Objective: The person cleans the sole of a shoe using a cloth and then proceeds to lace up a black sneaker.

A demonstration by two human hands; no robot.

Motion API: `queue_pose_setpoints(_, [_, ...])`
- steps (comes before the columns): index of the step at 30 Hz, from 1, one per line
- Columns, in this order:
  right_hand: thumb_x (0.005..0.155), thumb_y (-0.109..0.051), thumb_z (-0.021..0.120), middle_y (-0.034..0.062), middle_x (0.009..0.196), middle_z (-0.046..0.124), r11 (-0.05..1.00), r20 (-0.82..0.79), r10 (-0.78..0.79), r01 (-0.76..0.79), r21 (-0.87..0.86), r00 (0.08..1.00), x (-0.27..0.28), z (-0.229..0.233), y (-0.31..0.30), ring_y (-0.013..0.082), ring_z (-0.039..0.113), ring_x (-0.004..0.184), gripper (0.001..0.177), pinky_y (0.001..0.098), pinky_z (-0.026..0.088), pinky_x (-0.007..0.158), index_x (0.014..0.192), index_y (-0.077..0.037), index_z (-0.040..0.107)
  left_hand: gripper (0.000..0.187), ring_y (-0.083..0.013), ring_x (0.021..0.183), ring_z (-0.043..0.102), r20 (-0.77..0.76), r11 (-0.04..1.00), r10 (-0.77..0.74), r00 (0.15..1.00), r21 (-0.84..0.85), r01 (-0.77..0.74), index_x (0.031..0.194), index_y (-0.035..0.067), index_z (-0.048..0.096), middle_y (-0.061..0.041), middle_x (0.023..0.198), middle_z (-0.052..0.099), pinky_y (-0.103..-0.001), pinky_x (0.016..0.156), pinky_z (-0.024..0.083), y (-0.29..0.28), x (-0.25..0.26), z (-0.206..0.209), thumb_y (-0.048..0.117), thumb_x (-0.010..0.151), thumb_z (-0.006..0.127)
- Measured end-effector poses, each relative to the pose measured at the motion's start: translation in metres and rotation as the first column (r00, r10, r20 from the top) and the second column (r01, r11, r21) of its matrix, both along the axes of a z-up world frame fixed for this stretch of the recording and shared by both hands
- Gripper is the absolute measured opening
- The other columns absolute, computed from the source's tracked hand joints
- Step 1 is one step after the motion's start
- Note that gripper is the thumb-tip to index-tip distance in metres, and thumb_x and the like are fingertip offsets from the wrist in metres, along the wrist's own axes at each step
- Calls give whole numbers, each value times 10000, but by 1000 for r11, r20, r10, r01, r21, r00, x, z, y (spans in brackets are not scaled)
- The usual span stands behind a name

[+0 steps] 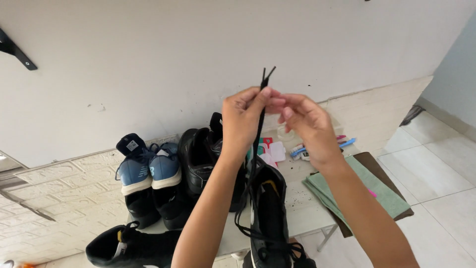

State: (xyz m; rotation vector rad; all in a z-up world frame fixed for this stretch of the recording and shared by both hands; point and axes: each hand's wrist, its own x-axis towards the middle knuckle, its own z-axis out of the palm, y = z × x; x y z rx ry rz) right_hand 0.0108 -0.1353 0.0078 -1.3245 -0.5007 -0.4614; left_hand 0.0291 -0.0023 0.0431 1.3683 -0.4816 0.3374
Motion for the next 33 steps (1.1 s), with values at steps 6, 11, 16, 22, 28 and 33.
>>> queue_pose_setpoints(6, [969,-214,580,67,988,697,948,-309,318,-304,92,897,21,-48,20,147,652,932,286,256,497,819,1142,-4,670,187,-208,842,751,-65,999,-15,998,-30,13,919,100,747,-118,827,762,-269,810,572,-4,19,-7,234,946,619])
queue_pose_setpoints(11, [981,-162,566,129,714,683,947,-254,322,-314,73,912,10,-50,14,140,643,749,224,233,480,755,967,23,692,198,-270,792,747,-64,992,-2,998,-125,-6,914,17,728,-197,828,746,-298,741,603,9,30,-13,171,947,607])
queue_pose_setpoints(16, [948,-87,593,169,651,678,944,-180,319,-329,-26,930,-12,-35,7,179,656,704,187,263,496,766,919,66,698,234,-304,769,744,-101,989,53,993,-134,-67,919,-36,713,-239,836,731,-326,710,611,26,62,-35,165,955,599])
queue_pose_setpoints(22, [934,-62,621,184,688,681,983,-69,181,-181,11,981,-5,8,12,212,669,674,146,298,552,719,931,73,677,278,-287,808,752,-329,977,-3,944,-204,-68,995,-12,712,-191,913,750,-370,795,613,34,60,-51,237,965,592])
queue_pose_setpoints(28, [961,-73,610,158,762,693,993,-19,96,-95,66,995,21,35,21,182,684,720,143,257,574,760,995,54,667,852,-410,987,688,-495,957,-276,824,-58,285,1190,-142,589,-305,1104,679,-496,915,536,36,4,-60,600,983,225])
queue_pose_setpoints(33, [937,-130,647,105,751,716,998,14,23,-22,-65,1000,11,40,39,120,677,707,146,189,532,698,958,3,703,671,-270,1044,700,-247,934,-337,909,32,355,1121,2,710,-164,1012,744,-337,840,564,29,-24,-63,550,996,342])
